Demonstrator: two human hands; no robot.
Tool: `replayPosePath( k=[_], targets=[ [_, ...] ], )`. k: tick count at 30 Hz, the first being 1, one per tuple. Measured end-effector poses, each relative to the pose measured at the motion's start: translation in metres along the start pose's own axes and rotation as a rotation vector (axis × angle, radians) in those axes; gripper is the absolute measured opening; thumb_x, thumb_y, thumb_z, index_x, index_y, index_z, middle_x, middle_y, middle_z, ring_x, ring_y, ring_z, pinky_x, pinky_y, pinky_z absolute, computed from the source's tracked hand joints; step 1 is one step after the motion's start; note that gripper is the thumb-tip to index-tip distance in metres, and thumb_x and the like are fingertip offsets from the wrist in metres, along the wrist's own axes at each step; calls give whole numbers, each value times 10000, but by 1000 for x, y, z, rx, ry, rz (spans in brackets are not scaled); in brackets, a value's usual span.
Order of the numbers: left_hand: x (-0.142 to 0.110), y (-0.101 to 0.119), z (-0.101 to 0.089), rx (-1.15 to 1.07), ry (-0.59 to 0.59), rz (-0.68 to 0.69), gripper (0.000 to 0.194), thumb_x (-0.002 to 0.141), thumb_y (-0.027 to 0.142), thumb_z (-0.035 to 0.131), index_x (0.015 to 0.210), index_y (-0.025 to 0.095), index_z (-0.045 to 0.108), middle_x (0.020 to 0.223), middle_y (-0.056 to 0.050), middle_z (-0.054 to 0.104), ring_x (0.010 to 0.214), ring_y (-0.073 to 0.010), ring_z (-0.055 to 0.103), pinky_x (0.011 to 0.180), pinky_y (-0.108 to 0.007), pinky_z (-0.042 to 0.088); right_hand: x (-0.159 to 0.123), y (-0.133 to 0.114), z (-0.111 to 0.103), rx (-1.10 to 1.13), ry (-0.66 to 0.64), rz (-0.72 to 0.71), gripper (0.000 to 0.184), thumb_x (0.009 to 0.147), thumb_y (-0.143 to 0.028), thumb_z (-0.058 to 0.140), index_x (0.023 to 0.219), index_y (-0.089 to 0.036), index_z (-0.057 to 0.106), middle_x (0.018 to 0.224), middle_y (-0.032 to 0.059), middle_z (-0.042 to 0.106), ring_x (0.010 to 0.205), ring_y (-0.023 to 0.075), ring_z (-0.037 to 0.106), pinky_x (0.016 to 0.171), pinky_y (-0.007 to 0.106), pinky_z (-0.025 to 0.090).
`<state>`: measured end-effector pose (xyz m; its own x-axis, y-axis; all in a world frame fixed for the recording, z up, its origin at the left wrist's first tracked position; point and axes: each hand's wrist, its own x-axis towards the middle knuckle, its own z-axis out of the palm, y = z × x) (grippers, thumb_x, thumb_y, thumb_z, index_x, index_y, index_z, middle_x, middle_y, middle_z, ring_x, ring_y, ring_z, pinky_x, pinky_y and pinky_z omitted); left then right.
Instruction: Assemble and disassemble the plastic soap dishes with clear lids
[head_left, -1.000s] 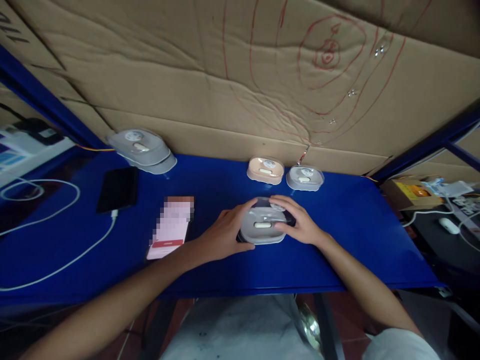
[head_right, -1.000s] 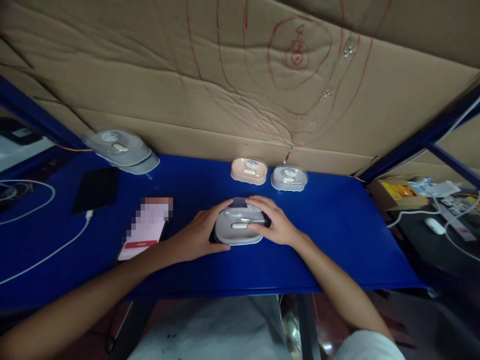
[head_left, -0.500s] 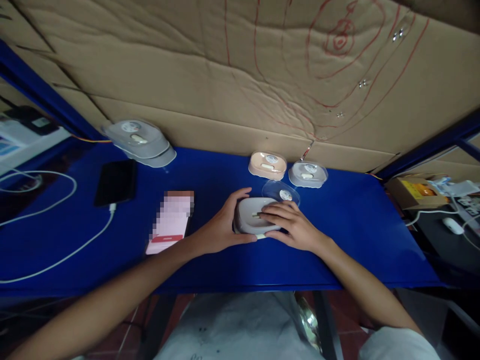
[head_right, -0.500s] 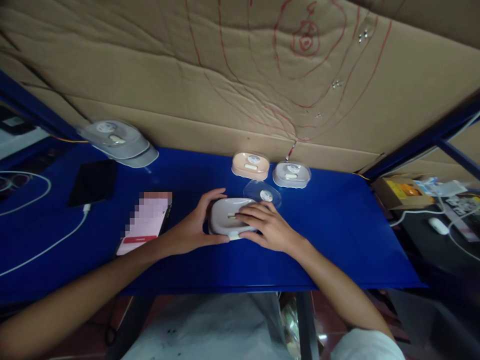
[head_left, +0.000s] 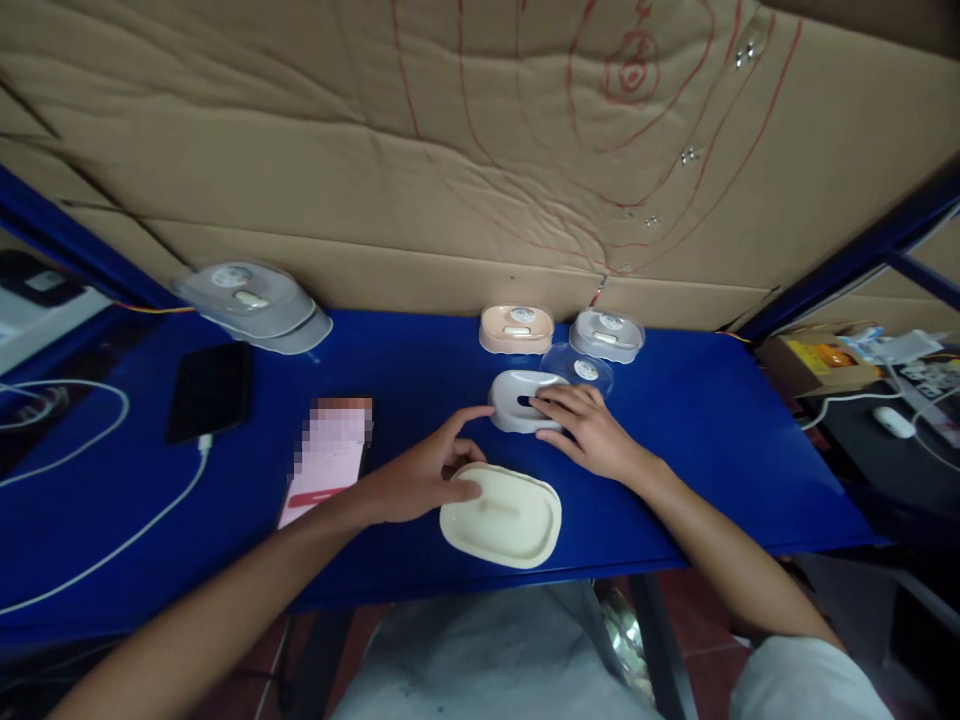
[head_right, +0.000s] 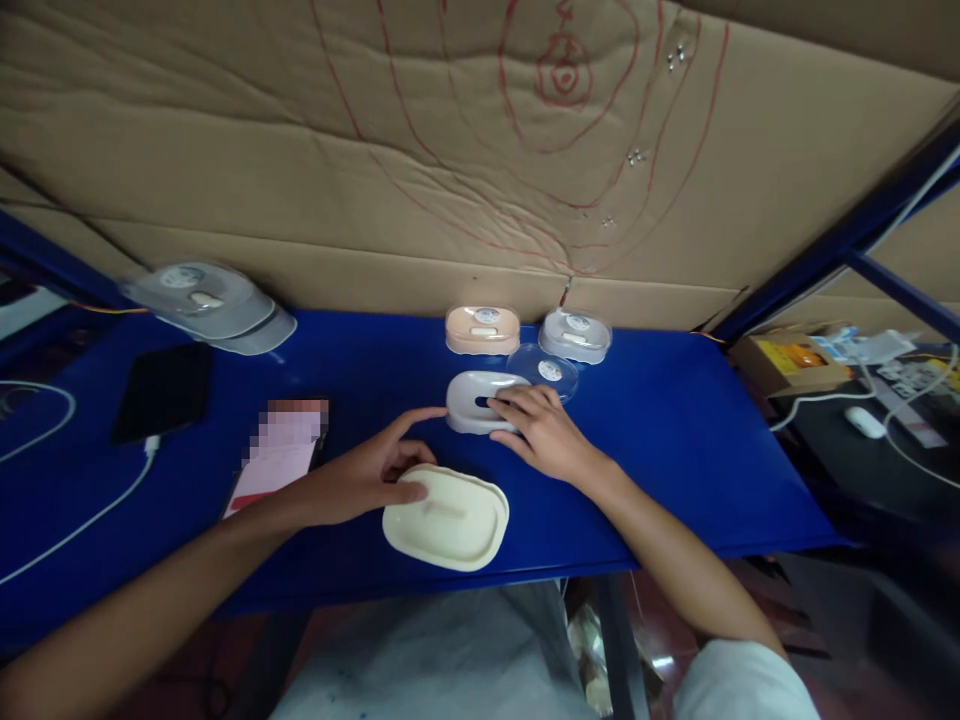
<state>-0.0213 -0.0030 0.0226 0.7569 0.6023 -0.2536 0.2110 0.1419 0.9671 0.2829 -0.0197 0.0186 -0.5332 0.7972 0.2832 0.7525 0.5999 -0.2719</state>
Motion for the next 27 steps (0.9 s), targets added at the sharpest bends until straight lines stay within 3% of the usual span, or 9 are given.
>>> replayPosePath(
  k=[3,5,8,10,13,16,21,24,27],
  targets=[
    [5,4,-2,-114,65,-37,727,827,364,817,1458,229,482,957,0,661,875,-182,650,785,-310,467,-1,-4,0,10,-28,-49,493,1124,-441,387,1558,-238,501,1531,141,597,1471,309,498,1219,581,318],
    [8,6,-2,-150,162,-36,640,811,372,839,1371,225,567,989,-12,681,911,-187,657,816,-313,472,-2,-11,-2,72,10,-123,572,1117,-529,343,1613,-253,415,1586,138,540,1505,299,457,1237,571,305],
    [10,7,-2,-174,297,12,571,801,399,848,1294,232,612,1109,-42,708,1030,-217,672,873,-324,493,-4,-24,-4,130,28,-245,755,1012,-719,460,1589,-233,448,1600,155,515,1509,319,444,1220,544,354],
    [9,7,-3,-109,273,25,519,824,418,819,1264,227,619,1153,-56,711,1038,-230,685,860,-332,517,-4,-33,-3,120,2,-304,762,962,-729,562,1527,-220,526,1567,152,554,1495,320,458,1208,525,381],
    [6,5,-2,220,226,65,330,909,379,712,1192,220,648,1123,-52,720,964,-224,696,828,-344,534,-5,-37,-1,111,-36,-340,626,1013,-628,572,1483,-215,574,1504,132,618,1438,293,523,1174,495,431],
    [3,6,1,571,320,177,202,974,314,613,1147,226,669,1133,-50,709,1020,-231,686,910,-375,530,-4,-26,-5,63,-8,-246,500,1087,-489,494,1517,-239,543,1511,118,616,1417,285,545,1156,507,444],
    [0,6,6,874,497,359,257,1054,341,521,1238,217,651,1317,-112,615,1264,-269,613,1137,-474,453,-4,11,-13,-147,152,149,448,1105,-409,436,1493,-234,577,1530,135,591,1419,335,531,1145,558,427],
    [0,2,13,1017,389,421,389,1040,441,581,1359,222,615,1510,-166,512,1414,-328,513,1176,-523,421,-5,25,-8,-200,108,247,466,1105,-429,424,1472,-199,595,1534,160,583,1420,360,525,1131,578,430],
    [1,-4,20,1190,264,435,696,956,556,692,1549,261,477,1714,-201,275,1580,-434,272,1236,-677,265,-3,25,0,-148,19,193,463,1110,-437,411,1470,-211,594,1545,145,581,1448,337,503,1156,559,419]
  ],
)
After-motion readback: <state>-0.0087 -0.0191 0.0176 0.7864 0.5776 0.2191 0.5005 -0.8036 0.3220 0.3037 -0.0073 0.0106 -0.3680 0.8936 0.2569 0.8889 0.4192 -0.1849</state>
